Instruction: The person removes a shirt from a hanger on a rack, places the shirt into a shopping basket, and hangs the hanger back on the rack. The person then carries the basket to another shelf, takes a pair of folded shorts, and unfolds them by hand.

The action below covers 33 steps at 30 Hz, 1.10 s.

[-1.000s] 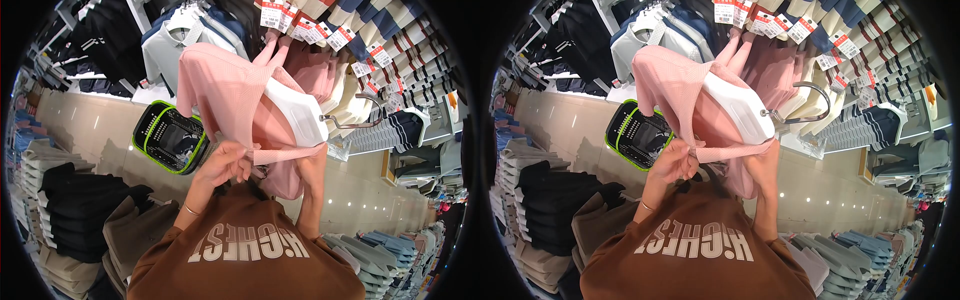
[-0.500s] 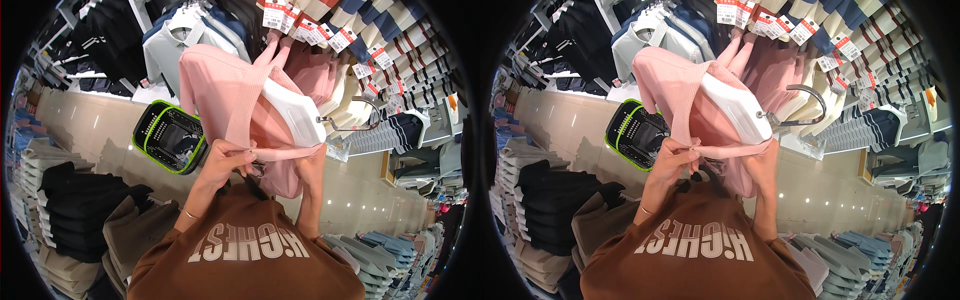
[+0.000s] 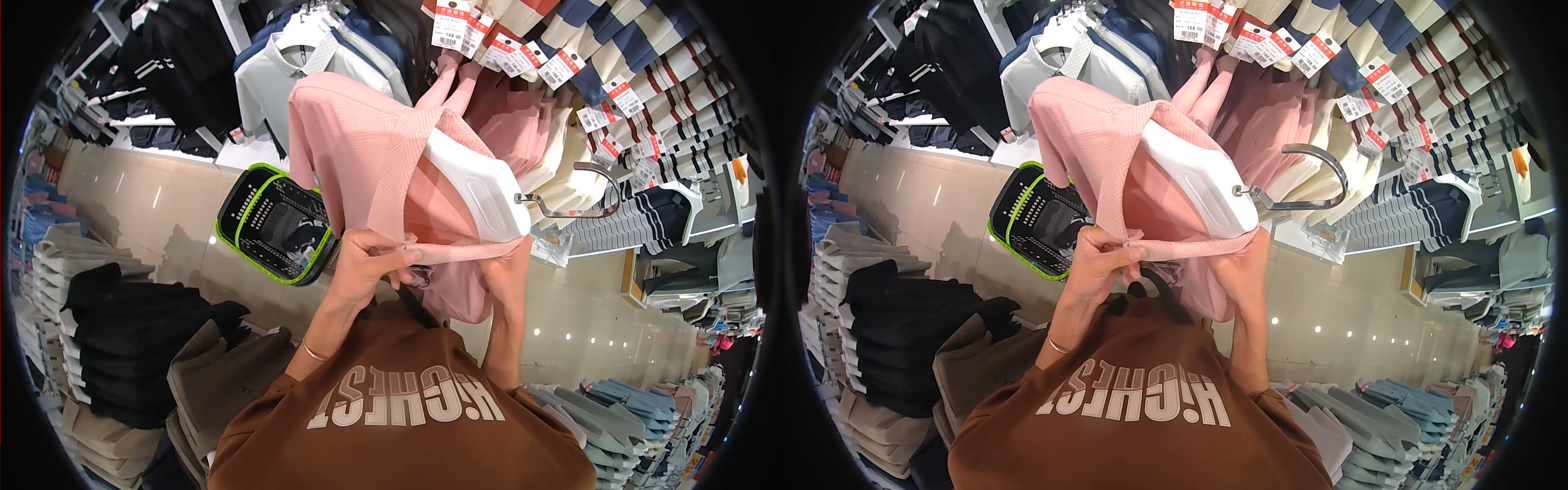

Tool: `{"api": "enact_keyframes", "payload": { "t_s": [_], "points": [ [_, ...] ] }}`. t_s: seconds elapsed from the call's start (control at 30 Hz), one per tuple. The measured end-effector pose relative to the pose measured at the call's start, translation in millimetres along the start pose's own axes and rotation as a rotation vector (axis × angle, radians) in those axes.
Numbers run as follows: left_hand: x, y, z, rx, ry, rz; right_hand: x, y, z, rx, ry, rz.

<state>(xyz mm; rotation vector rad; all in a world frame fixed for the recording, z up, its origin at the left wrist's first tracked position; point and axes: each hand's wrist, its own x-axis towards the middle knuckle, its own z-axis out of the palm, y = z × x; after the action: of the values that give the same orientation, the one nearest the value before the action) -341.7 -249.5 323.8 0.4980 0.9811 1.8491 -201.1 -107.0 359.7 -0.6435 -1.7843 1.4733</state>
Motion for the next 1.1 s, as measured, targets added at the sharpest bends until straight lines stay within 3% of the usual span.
{"api": "enact_keyframes", "payload": {
  "t_s": [0.13,0.23,0.43,0.63,1.1],
  "points": [
    [0.2,2.1,3.8,-0.040,-0.028,-0.006,1.1,1.5,-1.1,-0.009,0.012,0.003],
    [-0.3,1.5,5.7,-0.324,-0.043,0.009,1.2,3.4,-3.4,-0.027,0.016,0.025],
    [4.2,-2.8,-3.1,-0.114,-0.021,-0.102,0.0,-0.3,-1.5,-0.043,0.047,0.025],
    [4.6,-2.7,1.0,-0.218,-0.013,-0.084,0.4,1.0,-2.6,-0.067,0.054,0.013],
    [3.5,-3.3,1.8,-0.109,-0.003,-0.094,-1.8,6.3,-7.5,-0.063,0.035,0.011]
  ]
}}
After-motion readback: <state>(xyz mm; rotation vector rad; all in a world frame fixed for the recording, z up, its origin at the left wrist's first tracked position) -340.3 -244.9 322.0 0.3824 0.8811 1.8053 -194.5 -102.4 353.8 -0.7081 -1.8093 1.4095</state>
